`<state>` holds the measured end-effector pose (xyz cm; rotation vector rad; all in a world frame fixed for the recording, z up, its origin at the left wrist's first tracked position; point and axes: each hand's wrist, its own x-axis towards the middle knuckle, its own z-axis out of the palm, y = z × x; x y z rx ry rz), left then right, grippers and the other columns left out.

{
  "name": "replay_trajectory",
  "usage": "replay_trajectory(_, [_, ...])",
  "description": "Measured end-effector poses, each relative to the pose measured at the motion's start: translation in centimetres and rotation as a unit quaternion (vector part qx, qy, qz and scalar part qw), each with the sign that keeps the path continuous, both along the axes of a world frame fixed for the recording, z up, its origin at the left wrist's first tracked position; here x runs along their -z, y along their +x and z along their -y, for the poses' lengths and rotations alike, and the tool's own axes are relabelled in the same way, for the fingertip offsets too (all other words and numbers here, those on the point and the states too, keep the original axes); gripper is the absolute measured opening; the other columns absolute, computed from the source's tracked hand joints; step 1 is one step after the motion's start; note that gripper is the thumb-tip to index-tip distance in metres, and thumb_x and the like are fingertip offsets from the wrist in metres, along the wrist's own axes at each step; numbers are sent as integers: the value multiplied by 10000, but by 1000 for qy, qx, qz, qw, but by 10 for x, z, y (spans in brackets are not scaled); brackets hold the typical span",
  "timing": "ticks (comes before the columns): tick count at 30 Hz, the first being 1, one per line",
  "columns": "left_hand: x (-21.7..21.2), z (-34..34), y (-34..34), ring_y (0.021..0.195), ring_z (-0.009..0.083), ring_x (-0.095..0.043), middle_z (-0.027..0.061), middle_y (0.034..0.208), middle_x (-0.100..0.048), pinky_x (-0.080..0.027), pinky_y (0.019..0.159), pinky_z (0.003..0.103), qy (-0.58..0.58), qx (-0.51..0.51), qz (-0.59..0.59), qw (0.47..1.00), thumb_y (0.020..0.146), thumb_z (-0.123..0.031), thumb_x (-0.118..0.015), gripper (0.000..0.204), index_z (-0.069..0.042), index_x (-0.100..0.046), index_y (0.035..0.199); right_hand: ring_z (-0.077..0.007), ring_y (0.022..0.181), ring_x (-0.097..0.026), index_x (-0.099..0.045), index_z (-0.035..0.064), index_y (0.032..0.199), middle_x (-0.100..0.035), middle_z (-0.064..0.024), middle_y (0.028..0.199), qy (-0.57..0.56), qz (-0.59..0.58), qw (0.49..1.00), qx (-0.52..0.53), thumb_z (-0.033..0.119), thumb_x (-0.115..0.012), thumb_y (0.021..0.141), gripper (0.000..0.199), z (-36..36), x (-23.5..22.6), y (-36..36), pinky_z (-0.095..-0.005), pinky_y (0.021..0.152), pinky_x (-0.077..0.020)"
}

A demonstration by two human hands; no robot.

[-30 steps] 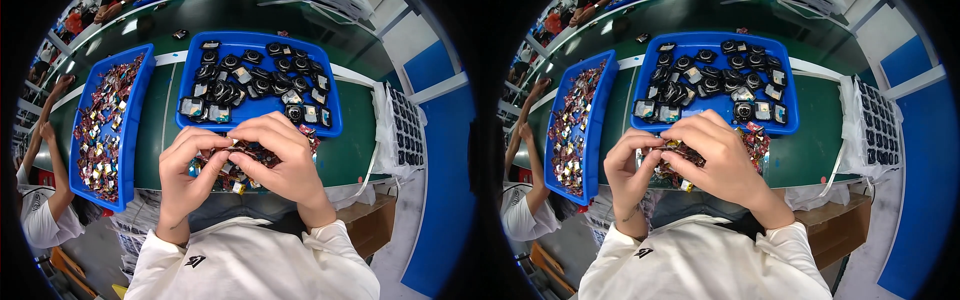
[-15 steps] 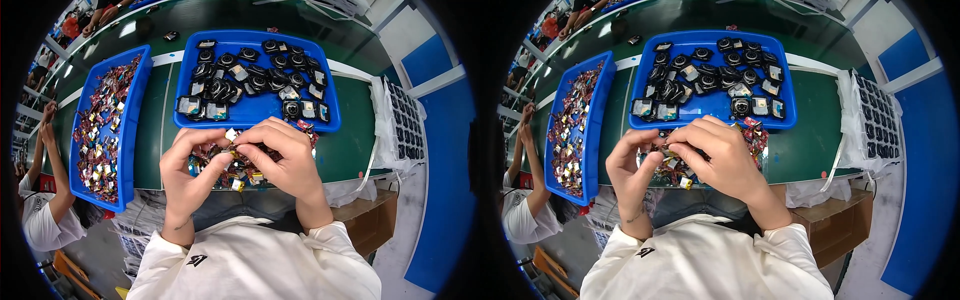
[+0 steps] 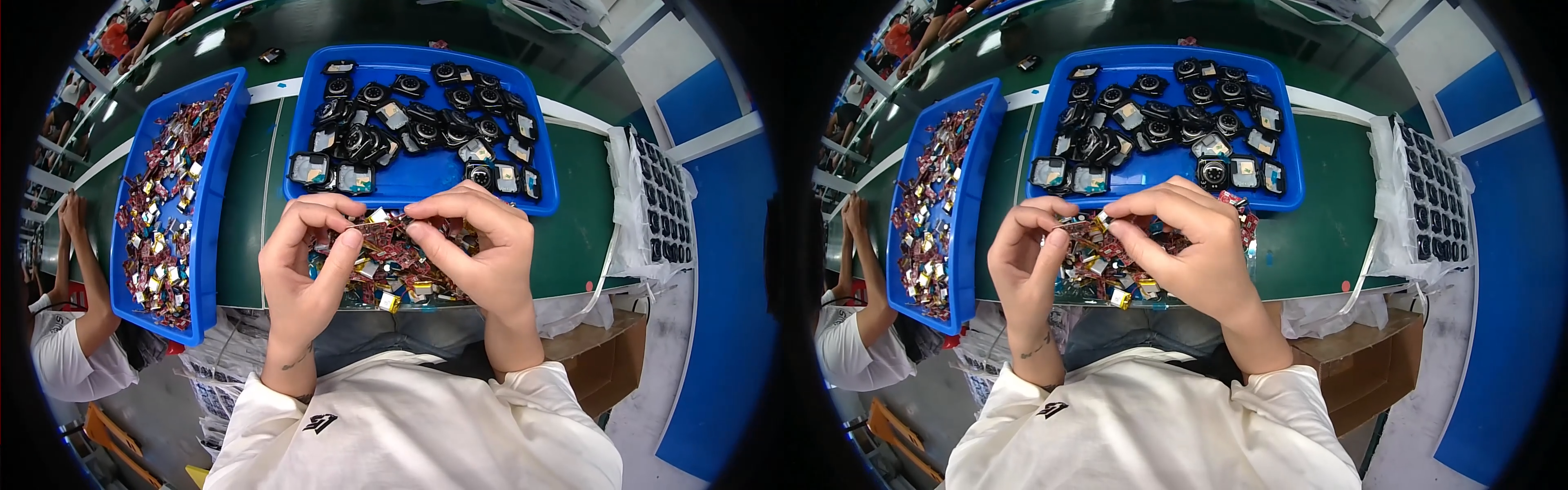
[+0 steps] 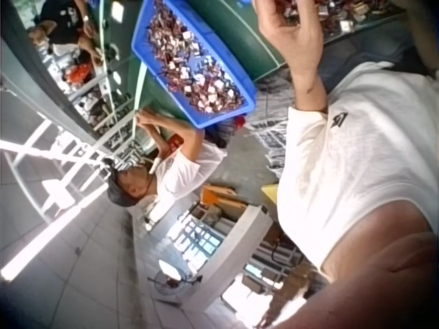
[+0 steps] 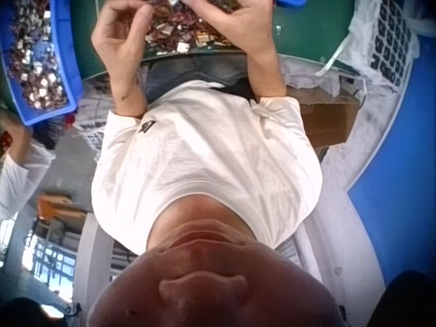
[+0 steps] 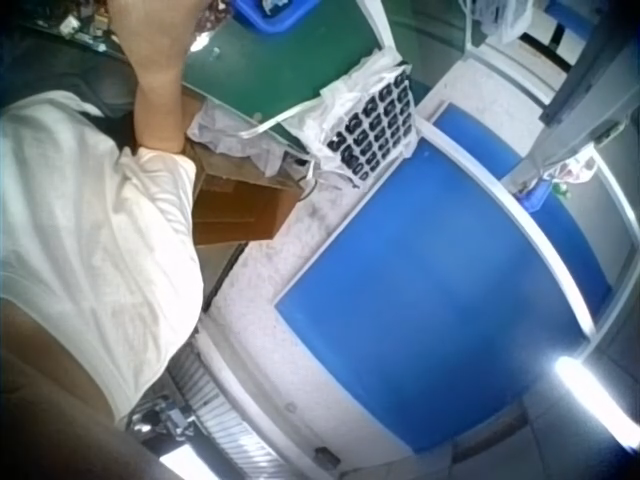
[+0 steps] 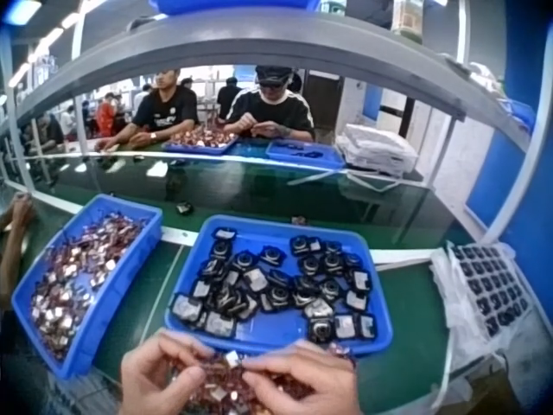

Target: Manually assemble components into electronic watch housings at an industrial workstation.

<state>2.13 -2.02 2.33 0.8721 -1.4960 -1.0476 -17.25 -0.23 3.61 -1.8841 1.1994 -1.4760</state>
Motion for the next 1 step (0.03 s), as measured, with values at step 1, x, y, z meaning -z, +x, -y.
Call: replay_trajectory(1, [1, -2, 2, 957, 125, -567, 121, 1069, -632, -427, 799, 230, 34, 55, -56, 996, 842, -16, -645, 106, -25, -583, 928, -187, 725, -622, -710, 42, 951, -698, -87, 854, -8, 8, 1000, -22, 29, -727, 745, 207, 0, -2, 0, -272, 637, -479])
